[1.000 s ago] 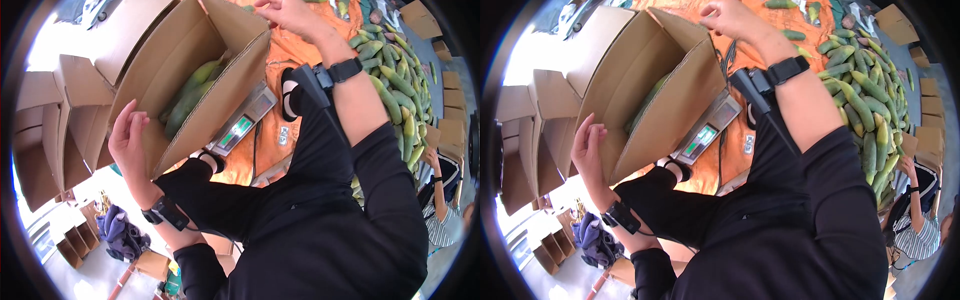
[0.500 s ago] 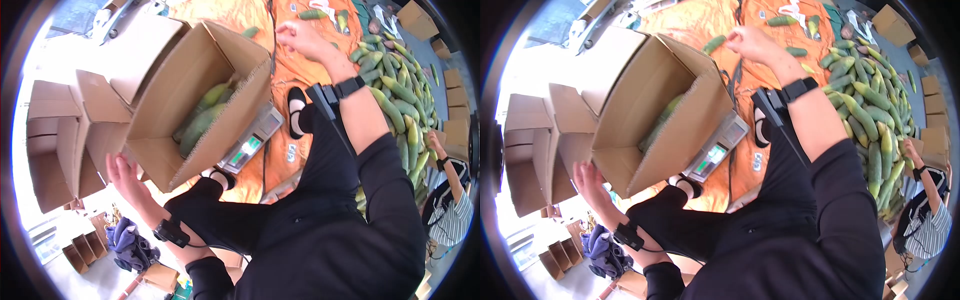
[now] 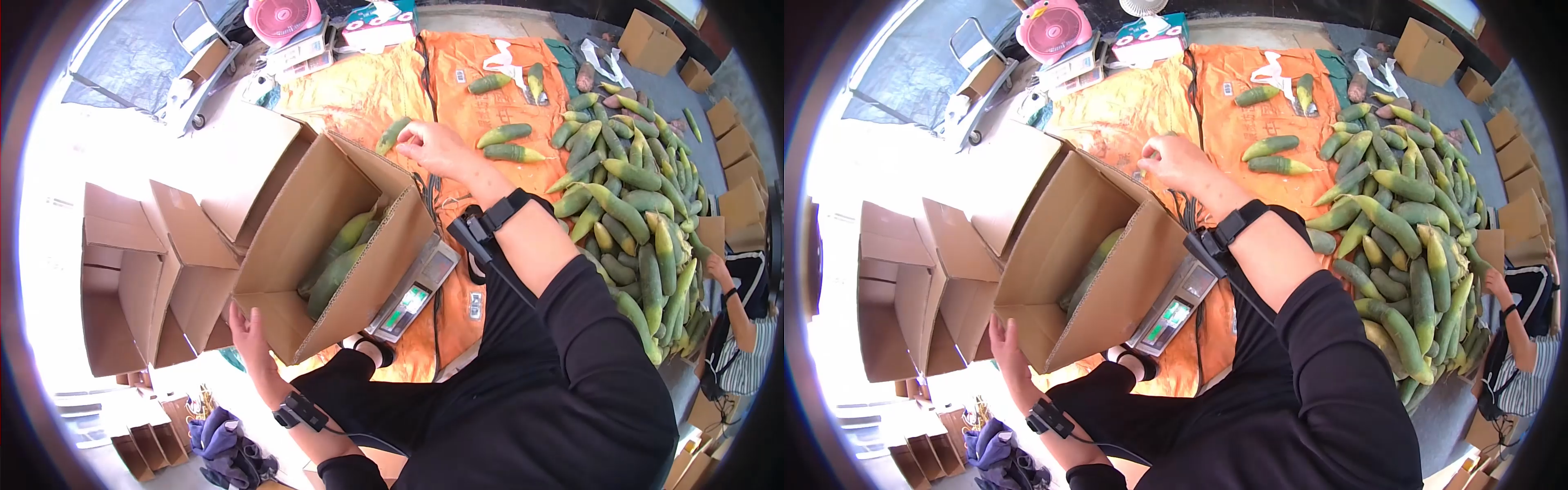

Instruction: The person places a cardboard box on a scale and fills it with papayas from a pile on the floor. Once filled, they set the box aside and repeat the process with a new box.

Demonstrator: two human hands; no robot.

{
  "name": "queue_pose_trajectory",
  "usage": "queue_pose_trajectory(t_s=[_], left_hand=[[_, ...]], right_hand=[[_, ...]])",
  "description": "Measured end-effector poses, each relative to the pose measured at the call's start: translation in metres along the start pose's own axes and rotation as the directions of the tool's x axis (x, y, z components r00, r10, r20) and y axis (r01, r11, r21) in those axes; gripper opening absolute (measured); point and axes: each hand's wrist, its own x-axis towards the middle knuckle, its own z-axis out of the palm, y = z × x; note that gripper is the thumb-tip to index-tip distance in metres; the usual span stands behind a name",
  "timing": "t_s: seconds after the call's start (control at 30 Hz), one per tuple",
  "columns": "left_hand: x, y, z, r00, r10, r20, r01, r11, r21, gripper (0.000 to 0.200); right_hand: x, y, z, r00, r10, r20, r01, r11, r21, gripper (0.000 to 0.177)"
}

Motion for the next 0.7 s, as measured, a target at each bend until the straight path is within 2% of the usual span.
queue_pose_trajectory(t_s=[0.03,0.07,0.13,0.17,0.2,0.27,0.3,0.33,0.4,0.47,0.53,0.6,0.63,0.7], left_hand=[[-0.004,0.004,0.003,1.000,0.003,-0.012,-0.002,0.997,0.073,0.054],[-0.003,0.002,0.003,1.000,0.021,-0.017,-0.020,0.998,0.063,0.054],[-0.005,0.000,0.001,0.998,0.012,0.055,-0.022,0.984,0.178,0.050],[-0.010,0.005,0.001,0.998,-0.060,0.018,0.053,0.963,0.264,0.045],[-0.011,0.009,0.003,0.999,-0.044,0.009,0.041,0.966,0.256,0.045],[-0.015,0.012,-0.001,0.985,-0.169,0.036,0.143,0.915,0.377,0.041],[-0.005,-0.020,-0.015,0.999,-0.025,0.048,0.004,0.920,0.392,0.038],[-0.007,-0.013,-0.015,1.000,-0.018,0.022,0.008,0.922,0.387,0.038],[-0.011,0.009,-0.018,0.986,-0.120,0.119,0.017,0.770,0.638,0.042],[-0.015,0.038,-0.009,0.951,-0.301,0.070,0.177,0.714,0.677,0.049],[-0.013,0.041,-0.013,0.942,-0.332,0.046,0.216,0.706,0.674,0.047],[-0.009,0.043,-0.013,0.898,-0.433,0.085,0.245,0.650,0.719,0.048],[-0.007,0.039,-0.015,0.904,-0.423,0.057,0.263,0.658,0.706,0.048],[-0.001,0.034,-0.015,0.868,-0.484,0.110,0.204,0.550,0.810,0.050]], right_hand=[[0.001,-0.002,0.004,1.000,-0.021,-0.010,0.021,0.999,0.044,0.033],[0.003,-0.003,0.006,0.999,-0.039,-0.020,0.040,0.998,0.041,0.033],[0.003,-0.009,0.010,0.999,0.044,0.024,-0.046,0.996,0.071,0.035],[0.004,-0.011,0.013,0.999,0.028,0.016,-0.029,0.998,0.061,0.037],[0.002,-0.017,0.011,1.000,0.009,0.011,-0.009,0.998,0.060,0.037],[0.000,-0.030,0.009,0.999,0.047,0.014,-0.047,0.999,0.007,0.036],[0.005,-0.022,0.017,1.000,0.012,-0.026,-0.011,0.997,0.071,0.041],[0.002,-0.023,0.013,1.000,-0.012,-0.013,0.013,0.997,0.074,0.041],[0.010,-0.036,0.013,0.997,0.079,0.004,-0.079,0.997,-0.013,0.042],[0.014,-0.037,0.016,0.998,0.047,0.042,-0.047,0.999,0.000,0.051],[0.017,-0.038,0.015,0.988,0.057,0.147,-0.046,0.996,-0.074,0.051],[0.024,-0.049,0.012,0.974,0.075,0.215,-0.019,0.968,-0.252,0.049],[0.028,-0.055,0.011,0.972,0.042,0.231,0.017,0.969,-0.247,0.049],[0.037,-0.065,0.011,0.939,0.060,0.338,0.111,0.880,-0.462,0.047]])
